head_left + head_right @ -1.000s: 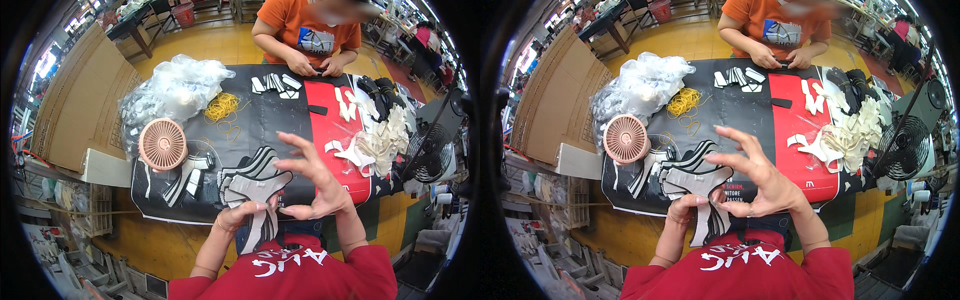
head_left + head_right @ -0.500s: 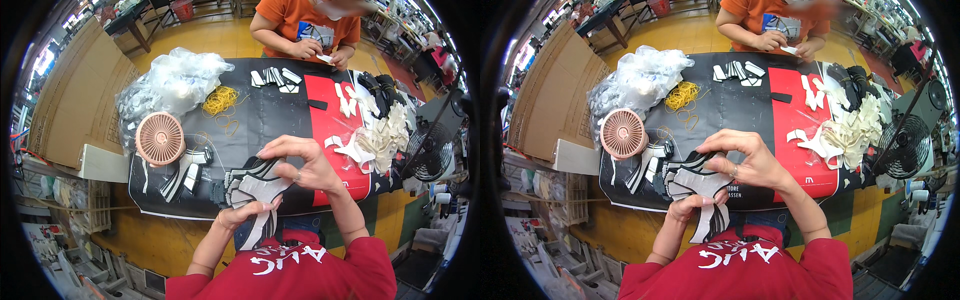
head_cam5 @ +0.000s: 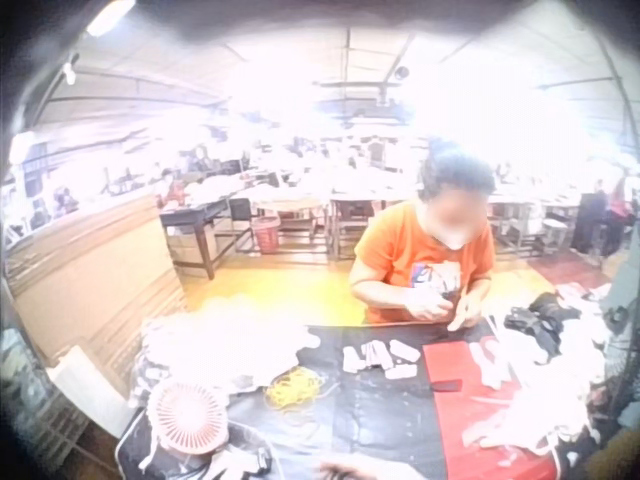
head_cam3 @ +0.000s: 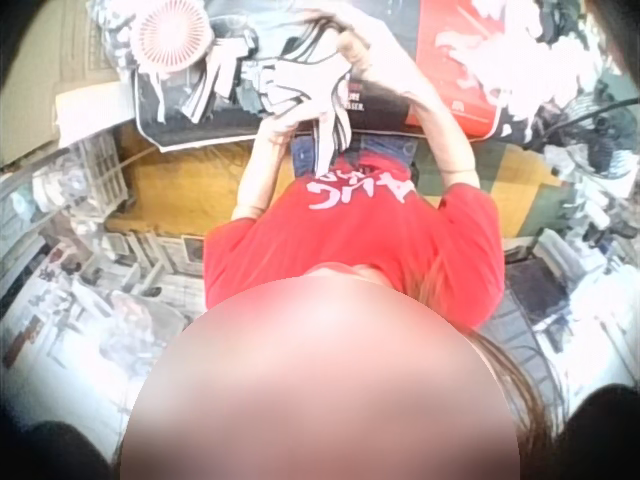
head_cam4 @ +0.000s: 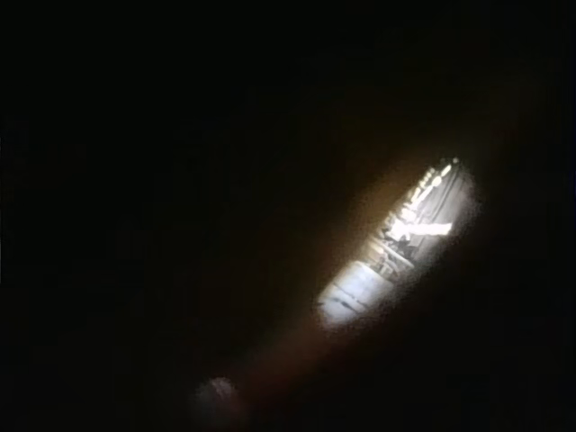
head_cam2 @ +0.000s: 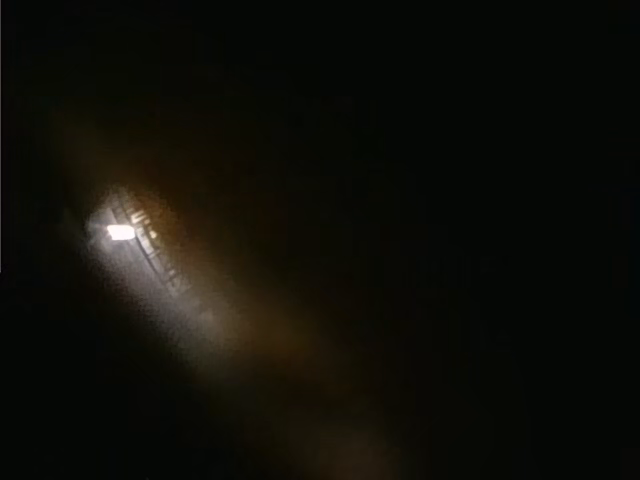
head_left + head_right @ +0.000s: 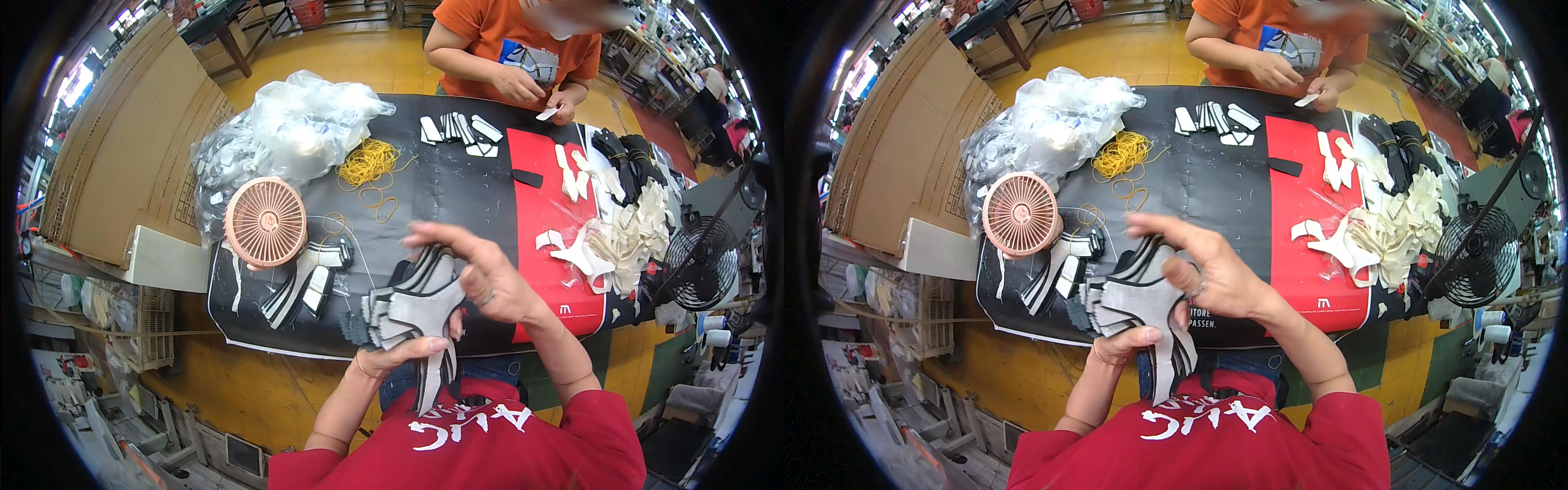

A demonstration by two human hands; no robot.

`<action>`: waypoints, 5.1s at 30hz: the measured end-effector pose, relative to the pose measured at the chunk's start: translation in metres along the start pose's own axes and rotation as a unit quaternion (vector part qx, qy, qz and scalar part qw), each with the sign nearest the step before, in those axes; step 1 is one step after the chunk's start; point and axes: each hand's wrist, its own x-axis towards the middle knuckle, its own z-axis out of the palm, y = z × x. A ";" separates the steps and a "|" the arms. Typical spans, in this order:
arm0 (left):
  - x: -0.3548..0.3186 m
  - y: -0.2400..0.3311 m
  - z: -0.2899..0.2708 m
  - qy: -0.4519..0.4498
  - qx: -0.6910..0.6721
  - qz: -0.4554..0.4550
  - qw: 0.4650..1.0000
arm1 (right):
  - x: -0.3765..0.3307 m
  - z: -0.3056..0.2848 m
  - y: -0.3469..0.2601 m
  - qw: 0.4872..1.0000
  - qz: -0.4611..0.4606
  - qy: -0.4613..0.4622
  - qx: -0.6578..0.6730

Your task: The person assembles glove components by hand at a workbench. They fold and align white and black fabric pieces, then bundle the assembled gloves with rubber bands. A coworker across the table performs similar assembly tasks.

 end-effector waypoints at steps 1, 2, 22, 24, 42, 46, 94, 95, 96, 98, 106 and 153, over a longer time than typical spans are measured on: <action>0.001 0.000 -0.002 -0.026 0.037 -0.004 0.999 | 0.006 0.000 0.001 0.993 -0.053 -0.055 -0.094; 0.001 0.000 -0.004 -0.053 0.074 -0.008 0.996 | 0.008 0.001 0.000 0.985 -0.049 -0.089 -0.137; -0.027 -0.015 -0.049 0.036 -0.113 0.116 0.986 | 0.088 -0.008 0.101 0.888 -0.048 -0.041 -0.455; -0.032 -0.012 -0.053 0.074 -0.181 0.096 0.976 | 0.085 -0.013 0.131 0.866 -0.055 -0.049 -0.495; 0.008 -0.067 -0.044 0.043 -0.336 0.111 0.934 | 0.011 -0.023 0.063 0.933 0.197 0.140 0.268; 0.009 -0.058 -0.048 0.108 -0.252 0.115 0.955 | -0.007 -0.010 0.028 0.982 0.171 0.059 0.062; 0.001 -0.025 -0.038 0.187 -0.080 0.274 0.940 | -0.019 0.036 0.018 0.956 0.230 -0.028 -0.178; 0.003 -0.026 -0.037 0.197 -0.087 0.272 0.938 | -0.021 0.042 0.020 0.955 0.196 -0.003 -0.221; 0.003 -0.027 -0.037 0.201 -0.092 0.272 0.937 | -0.023 0.045 0.020 0.955 0.161 0.014 -0.249; 0.001 -0.030 -0.040 0.208 -0.062 0.258 0.941 | -0.027 0.048 0.022 0.943 0.122 0.025 -0.310; -0.020 -0.055 -0.056 0.233 -0.027 0.108 0.966 | -0.008 0.015 0.032 0.928 0.369 -0.051 0.016; -0.009 -0.063 -0.040 0.223 -0.045 0.197 0.954 | -0.036 0.021 0.017 0.957 0.291 0.002 0.022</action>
